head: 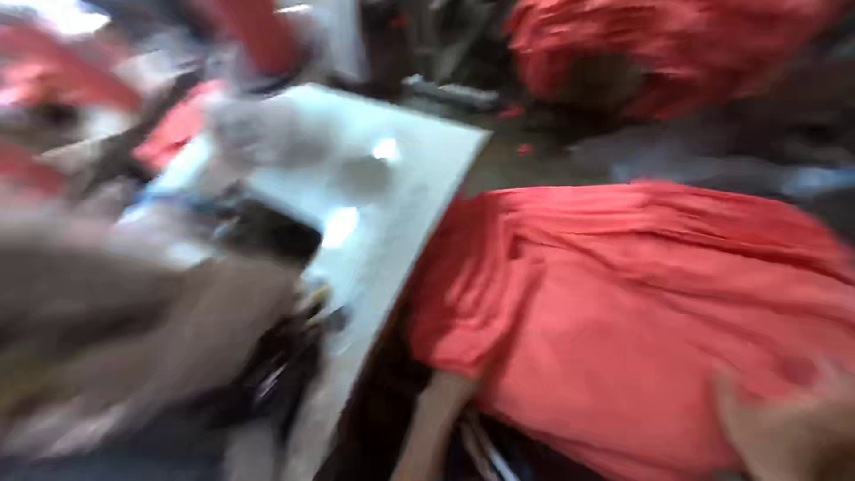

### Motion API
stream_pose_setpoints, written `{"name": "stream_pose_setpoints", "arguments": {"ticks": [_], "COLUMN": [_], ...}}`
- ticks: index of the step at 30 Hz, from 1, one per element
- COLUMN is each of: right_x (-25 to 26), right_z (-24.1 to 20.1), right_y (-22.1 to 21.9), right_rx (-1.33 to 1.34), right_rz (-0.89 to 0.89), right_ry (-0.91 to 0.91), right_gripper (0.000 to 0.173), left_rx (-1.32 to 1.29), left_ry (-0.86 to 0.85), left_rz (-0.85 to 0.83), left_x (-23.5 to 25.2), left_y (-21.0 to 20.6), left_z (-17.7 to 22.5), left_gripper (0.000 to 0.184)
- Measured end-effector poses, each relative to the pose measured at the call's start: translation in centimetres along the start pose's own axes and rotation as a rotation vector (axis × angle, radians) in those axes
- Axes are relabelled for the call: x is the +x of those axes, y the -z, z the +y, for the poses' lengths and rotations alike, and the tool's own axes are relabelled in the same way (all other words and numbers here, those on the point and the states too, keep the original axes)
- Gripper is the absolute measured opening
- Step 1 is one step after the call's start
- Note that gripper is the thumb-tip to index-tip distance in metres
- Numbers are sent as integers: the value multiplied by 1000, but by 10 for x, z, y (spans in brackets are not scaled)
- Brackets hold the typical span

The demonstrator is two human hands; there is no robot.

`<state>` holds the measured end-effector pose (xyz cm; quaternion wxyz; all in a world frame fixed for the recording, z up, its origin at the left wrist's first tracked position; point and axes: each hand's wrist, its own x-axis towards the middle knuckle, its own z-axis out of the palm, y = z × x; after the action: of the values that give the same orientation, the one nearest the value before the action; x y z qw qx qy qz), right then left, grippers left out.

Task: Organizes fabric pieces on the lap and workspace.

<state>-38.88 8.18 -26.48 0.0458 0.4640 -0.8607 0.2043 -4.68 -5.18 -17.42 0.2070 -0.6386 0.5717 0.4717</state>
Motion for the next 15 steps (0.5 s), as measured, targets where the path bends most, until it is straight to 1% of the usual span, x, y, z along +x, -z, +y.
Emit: {"name": "stream_pose_setpoints", "arguments": {"ticks": [1,2,3,4,5,6,7,8,9,10,11,12,14,15], "right_x": [21,45,69,93,114,129,140,151,161,170,175,178,183,186], "right_z": [-7,-12,-15,-13,-10,-7,-3,-2,-2,-2,-1,0,5,9], "right_y": [3,7,9,6,4,4,3,3,2,0,-2,-6,-14,-21], "right_rx": [-30,-54,-62,-70,-62,-53,-49,-37,-13,29,69,97,124,132], "right_rz": [49,100,120,116,63,-25,-113,-182,-239,-276,-290,-288,-272,-253], "right_ry": [25,67,131,205,264,297,313,317,304,291,282,282,290,298], "right_gripper": [103,110,114,115,118,125,132,137,140,139,133,125,110,104], "left_rx": [33,23,-4,22,32,-51,-190,-422,-717,-952,-1077,-1141,-1260,-1346], "left_ry": [-28,-78,-132,-133,-73,-62,-129,-224,-265,-233,-164,-96,-77,-61], "left_rz": [66,180,321,378,340,369,533,616,629,644,650,671,684,657], "left_x": [3,13,32,44,52,63,76,88,97,97,92,86,77,72], "left_y": [-3,-11,-19,-14,0,9,13,20,27,31,31,26,1,-15], "left_z": [-6,-24,-49,-67,-75,-80,-84,-85,-82,-76,-73,-76,-91,-86], "left_gripper": [50,48,45,47,50,53,56,59,59,54,50,49,51,47]}}
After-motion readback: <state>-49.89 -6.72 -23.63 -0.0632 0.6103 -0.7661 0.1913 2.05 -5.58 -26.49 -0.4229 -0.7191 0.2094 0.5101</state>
